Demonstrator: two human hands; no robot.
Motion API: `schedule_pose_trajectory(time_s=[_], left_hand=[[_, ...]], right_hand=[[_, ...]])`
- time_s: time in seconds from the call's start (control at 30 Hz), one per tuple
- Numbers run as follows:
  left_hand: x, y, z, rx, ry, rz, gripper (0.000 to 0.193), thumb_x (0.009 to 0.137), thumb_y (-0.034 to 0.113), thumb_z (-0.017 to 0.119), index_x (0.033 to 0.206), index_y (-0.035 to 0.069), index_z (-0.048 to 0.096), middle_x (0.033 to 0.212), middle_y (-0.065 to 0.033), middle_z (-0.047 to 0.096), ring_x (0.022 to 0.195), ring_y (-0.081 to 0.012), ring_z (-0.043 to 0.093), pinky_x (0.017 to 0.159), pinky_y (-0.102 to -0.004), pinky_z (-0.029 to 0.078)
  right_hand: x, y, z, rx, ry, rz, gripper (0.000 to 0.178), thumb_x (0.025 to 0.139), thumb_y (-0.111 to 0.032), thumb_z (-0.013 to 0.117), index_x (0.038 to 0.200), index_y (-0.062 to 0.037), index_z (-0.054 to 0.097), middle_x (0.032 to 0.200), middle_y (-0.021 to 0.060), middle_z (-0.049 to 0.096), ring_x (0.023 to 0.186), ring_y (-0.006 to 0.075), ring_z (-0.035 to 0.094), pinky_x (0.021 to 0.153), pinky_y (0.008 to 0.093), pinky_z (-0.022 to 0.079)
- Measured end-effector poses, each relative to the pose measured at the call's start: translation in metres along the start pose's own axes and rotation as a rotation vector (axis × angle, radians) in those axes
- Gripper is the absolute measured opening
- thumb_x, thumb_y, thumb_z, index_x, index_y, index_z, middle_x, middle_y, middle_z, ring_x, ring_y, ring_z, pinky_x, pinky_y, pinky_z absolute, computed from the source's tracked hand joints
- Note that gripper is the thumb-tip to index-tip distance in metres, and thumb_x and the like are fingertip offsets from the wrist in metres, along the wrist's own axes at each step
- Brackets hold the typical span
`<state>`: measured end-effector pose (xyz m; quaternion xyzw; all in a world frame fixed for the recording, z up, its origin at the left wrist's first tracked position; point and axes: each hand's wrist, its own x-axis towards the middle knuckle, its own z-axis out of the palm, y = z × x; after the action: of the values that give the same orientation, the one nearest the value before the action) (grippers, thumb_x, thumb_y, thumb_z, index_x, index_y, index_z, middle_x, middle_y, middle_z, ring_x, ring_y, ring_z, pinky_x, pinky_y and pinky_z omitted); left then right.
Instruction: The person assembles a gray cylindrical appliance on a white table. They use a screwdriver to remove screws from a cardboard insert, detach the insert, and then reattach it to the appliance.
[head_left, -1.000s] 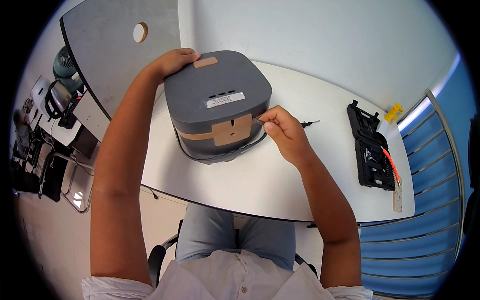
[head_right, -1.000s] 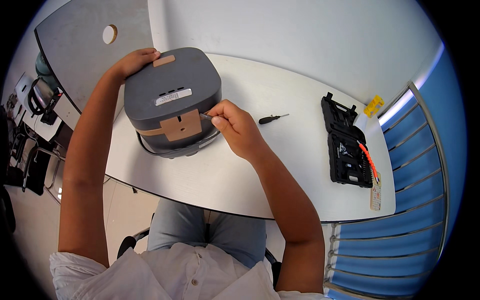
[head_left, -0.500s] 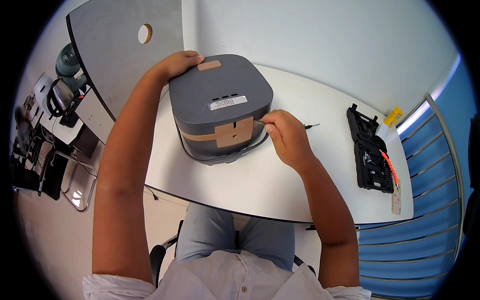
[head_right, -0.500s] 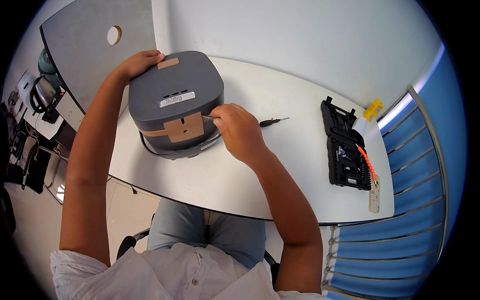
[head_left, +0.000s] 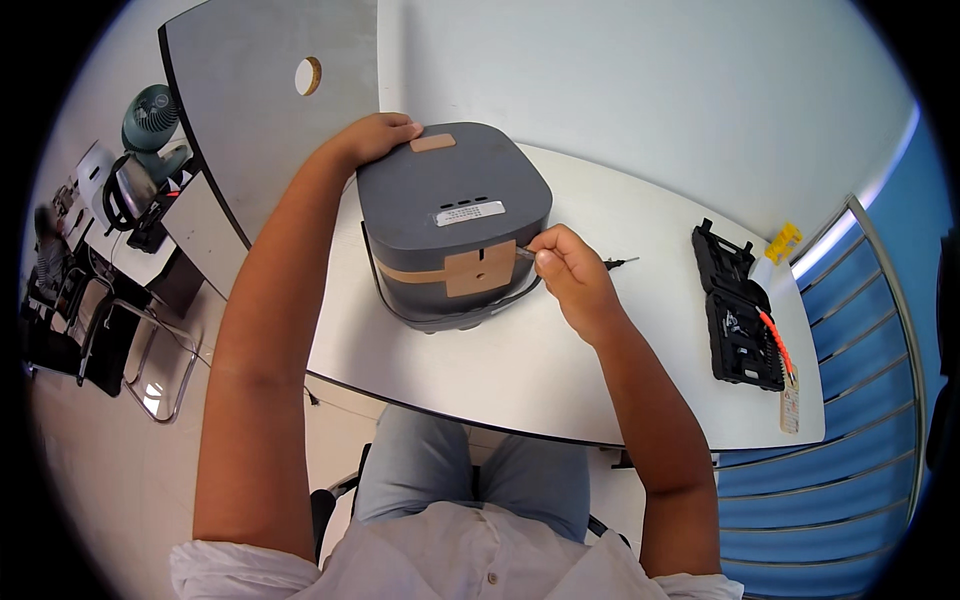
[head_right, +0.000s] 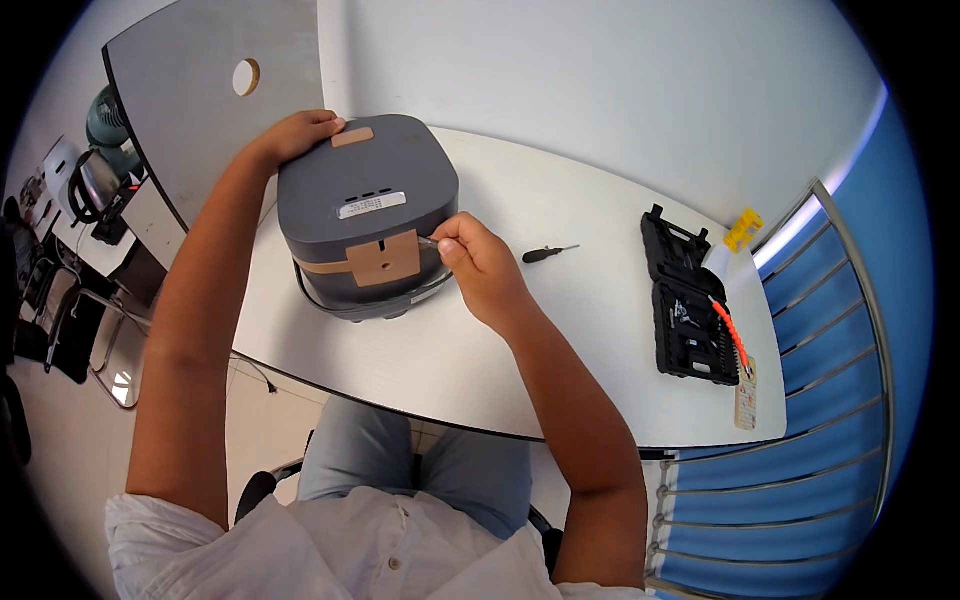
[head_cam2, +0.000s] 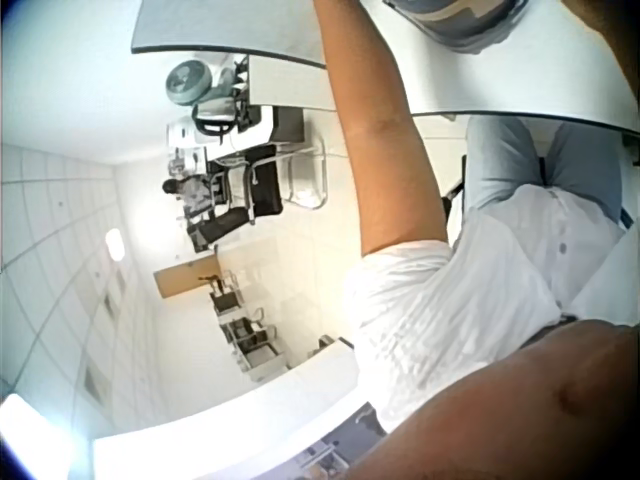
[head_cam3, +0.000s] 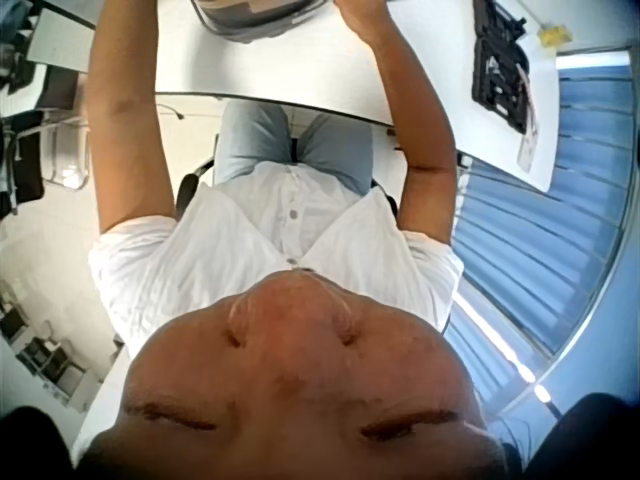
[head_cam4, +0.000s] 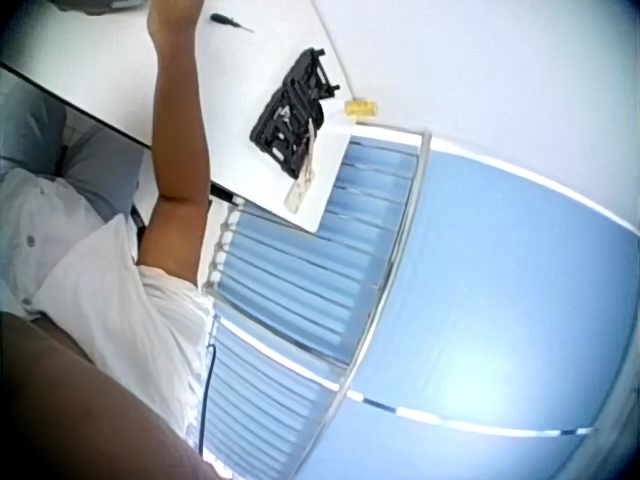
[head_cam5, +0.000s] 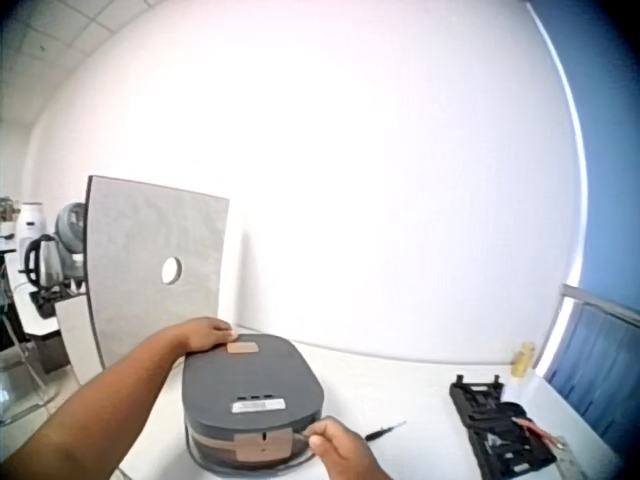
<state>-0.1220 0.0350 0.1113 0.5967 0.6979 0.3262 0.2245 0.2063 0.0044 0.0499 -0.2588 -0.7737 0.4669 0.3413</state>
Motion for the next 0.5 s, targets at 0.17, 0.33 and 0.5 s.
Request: schedule_pose_trajectory(time_s=[0.17,0.33,0.5], left_hand=[[-0.001,0.001,0.001,0.011,-0.001,-0.011,0.034,0.094,0.036,0.050,0.101,0.005,0.063,0.088,-0.0041,0.063,0.078,-0.0121,0.056,0.074,-0.0283,0.046],[0.001,0.001,-0.002,0.177,0.061,0.038,0.041,0.090,0.042,0.053,0.105,0.006,0.065,0.099,-0.0133,0.067,0.088,-0.0231,0.063,0.080,-0.0344,0.048],[-0.022,0.028,0.000,0.429,0.299,0.085,0.047,0.088,0.046,0.056,0.116,0.009,0.060,0.108,-0.0116,0.066,0.097,-0.0271,0.063,0.085,-0.0375,0.048]], right_hand=[[-0.008,-0.004,0.007,-0.181,0.095,-0.060,0.013,0.096,-0.013,0.046,0.099,-0.0027,0.054,0.074,0.0046,0.054,0.067,0.0122,0.048,0.063,0.0274,0.041],[-0.011,0.004,0.015,-0.332,0.219,-0.200,0.011,0.093,-0.011,0.050,0.099,-0.0036,0.055,0.079,0.0095,0.061,0.070,0.0215,0.058,0.064,0.0330,0.045],[-0.018,0.015,0.016,-0.357,0.269,-0.153,0.009,0.092,-0.012,0.051,0.096,-0.0041,0.055,0.082,0.0108,0.062,0.074,0.0274,0.060,0.065,0.0365,0.046]])
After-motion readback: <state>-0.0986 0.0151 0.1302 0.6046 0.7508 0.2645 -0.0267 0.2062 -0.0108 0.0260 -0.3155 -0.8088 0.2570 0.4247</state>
